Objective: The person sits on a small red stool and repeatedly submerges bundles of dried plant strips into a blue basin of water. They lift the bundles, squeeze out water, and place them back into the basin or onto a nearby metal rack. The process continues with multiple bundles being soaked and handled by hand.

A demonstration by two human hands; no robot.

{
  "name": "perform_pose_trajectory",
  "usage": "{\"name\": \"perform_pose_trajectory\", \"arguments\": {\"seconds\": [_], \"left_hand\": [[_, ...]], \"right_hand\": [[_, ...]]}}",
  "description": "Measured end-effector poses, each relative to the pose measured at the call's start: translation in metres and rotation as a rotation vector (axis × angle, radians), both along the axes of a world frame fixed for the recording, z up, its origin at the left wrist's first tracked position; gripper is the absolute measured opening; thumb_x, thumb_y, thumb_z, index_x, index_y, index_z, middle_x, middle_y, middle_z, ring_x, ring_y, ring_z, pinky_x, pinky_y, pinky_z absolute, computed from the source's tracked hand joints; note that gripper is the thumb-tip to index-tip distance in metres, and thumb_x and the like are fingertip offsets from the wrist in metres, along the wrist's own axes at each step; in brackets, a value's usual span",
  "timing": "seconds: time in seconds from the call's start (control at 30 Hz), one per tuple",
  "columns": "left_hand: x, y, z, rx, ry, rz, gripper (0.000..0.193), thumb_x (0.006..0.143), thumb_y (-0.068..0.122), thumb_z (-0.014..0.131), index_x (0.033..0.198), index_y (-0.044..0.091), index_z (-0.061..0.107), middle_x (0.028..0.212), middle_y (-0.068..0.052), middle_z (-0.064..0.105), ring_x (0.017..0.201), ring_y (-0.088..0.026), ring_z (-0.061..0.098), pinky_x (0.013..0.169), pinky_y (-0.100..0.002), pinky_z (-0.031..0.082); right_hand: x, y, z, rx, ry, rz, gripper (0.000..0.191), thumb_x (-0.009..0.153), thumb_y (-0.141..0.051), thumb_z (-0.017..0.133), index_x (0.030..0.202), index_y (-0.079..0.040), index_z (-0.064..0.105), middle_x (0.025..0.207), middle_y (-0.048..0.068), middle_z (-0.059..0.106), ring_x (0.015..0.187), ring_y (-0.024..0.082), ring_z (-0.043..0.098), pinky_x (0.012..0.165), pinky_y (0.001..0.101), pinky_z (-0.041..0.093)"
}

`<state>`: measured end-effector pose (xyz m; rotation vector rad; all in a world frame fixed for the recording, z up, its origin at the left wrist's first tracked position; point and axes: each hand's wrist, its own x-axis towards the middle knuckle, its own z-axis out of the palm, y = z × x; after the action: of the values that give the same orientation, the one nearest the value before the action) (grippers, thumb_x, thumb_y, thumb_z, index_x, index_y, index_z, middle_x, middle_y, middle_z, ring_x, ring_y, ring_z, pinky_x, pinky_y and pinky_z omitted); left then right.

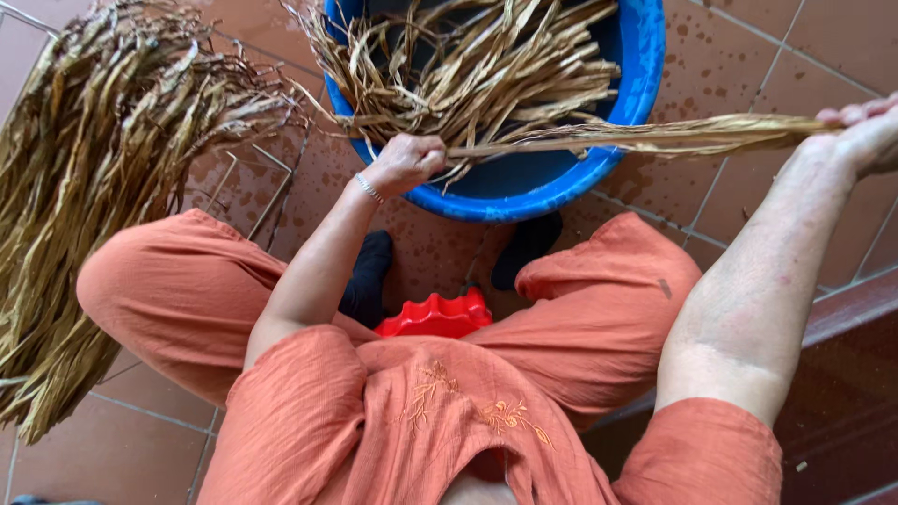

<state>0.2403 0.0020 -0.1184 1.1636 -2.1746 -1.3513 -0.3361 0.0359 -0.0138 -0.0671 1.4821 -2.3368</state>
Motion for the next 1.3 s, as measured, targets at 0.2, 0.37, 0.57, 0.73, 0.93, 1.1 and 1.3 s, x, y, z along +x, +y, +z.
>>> {"name": "perform_pose_trajectory", "arguments": {"seconds": [0.2, 0.37, 0.57, 0.73, 0.93, 1.1, 1.3], "left_hand": [[-0.053, 0.003, -0.033, -0.293, -0.676, -0.161, 0.027, 0.080, 0.016, 0.063, 0.103, 0.018, 0.076, 0.116, -0.011, 0.066, 0.115, -0.032, 0.057, 0.090, -0.054, 0.045], [-0.116, -0.017, -0.040, -0.300, -0.472, -0.035, 0.025, 0.092, 0.015, 0.058, 0.114, 0.015, 0.071, 0.124, -0.012, 0.062, 0.124, -0.034, 0.053, 0.099, -0.054, 0.045], [-0.160, -0.023, -0.036, -0.249, -0.549, 0.066, 0.032, 0.087, 0.023, 0.061, 0.117, 0.016, 0.068, 0.125, -0.012, 0.058, 0.123, -0.034, 0.049, 0.096, -0.059, 0.037], [-0.163, -0.028, -0.030, -0.195, -0.353, 0.309, 0.022, 0.092, 0.032, 0.068, 0.106, 0.017, 0.074, 0.114, -0.006, 0.069, 0.115, -0.030, 0.059, 0.095, -0.051, 0.044], [-0.151, -0.033, -0.022, 0.232, 0.359, 0.480, 0.047, 0.076, 0.020, 0.085, 0.115, 0.005, 0.063, 0.083, -0.005, 0.069, 0.071, -0.014, 0.063, 0.062, -0.031, 0.055], [-0.153, -0.030, -0.002, 0.144, 0.422, 0.327, 0.028, 0.100, 0.031, 0.069, 0.120, 0.010, 0.072, 0.087, 0.002, 0.073, 0.077, -0.007, 0.064, 0.068, -0.026, 0.053], [-0.164, -0.015, 0.039, 0.066, 0.481, 0.268, 0.031, 0.109, 0.036, 0.054, 0.124, 0.013, 0.069, 0.077, 0.001, 0.066, 0.068, -0.008, 0.064, 0.063, -0.028, 0.053]], "right_hand": [[0.054, -0.010, -0.006, 0.033, 0.174, 0.473, 0.031, 0.113, -0.035, 0.064, 0.115, -0.004, 0.060, 0.081, 0.006, 0.061, 0.071, 0.020, 0.062, 0.064, 0.0414, 0.056], [0.123, -0.020, -0.003, 0.163, 0.418, 0.732, 0.035, 0.109, -0.045, 0.063, 0.118, -0.011, 0.058, 0.096, 0.012, 0.080, 0.085, 0.024, 0.084, 0.064, 0.0341, 0.066], [0.152, -0.024, -0.003, 0.173, 0.329, 0.840, 0.035, 0.112, -0.040, 0.066, 0.122, -0.007, 0.064, 0.086, 0.011, 0.074, 0.076, 0.023, 0.077, 0.065, 0.0356, 0.066], [0.143, -0.024, -0.011, 0.294, 0.361, 0.872, 0.019, 0.105, -0.018, 0.081, 0.111, -0.004, 0.070, 0.079, 0.006, 0.067, 0.063, 0.015, 0.066, 0.055, 0.0323, 0.059], [0.147, -0.028, -0.018, 0.597, 0.283, 0.994, 0.014, 0.100, -0.014, 0.075, 0.104, -0.002, 0.069, 0.079, 0.010, 0.072, 0.051, 0.009, 0.055, 0.043, 0.0264, 0.047], [0.178, -0.034, -0.006, 0.650, 0.270, 1.085, 0.023, 0.100, -0.024, 0.070, 0.108, -0.002, 0.070, 0.090, 0.012, 0.077, 0.056, 0.010, 0.062, 0.045, 0.0248, 0.049], [0.214, -0.031, 0.034, 0.260, 0.274, 1.192, 0.026, 0.103, -0.022, 0.070, 0.122, -0.003, 0.070, 0.107, 0.009, 0.077, 0.070, 0.011, 0.070, 0.054, 0.0231, 0.051]]}}
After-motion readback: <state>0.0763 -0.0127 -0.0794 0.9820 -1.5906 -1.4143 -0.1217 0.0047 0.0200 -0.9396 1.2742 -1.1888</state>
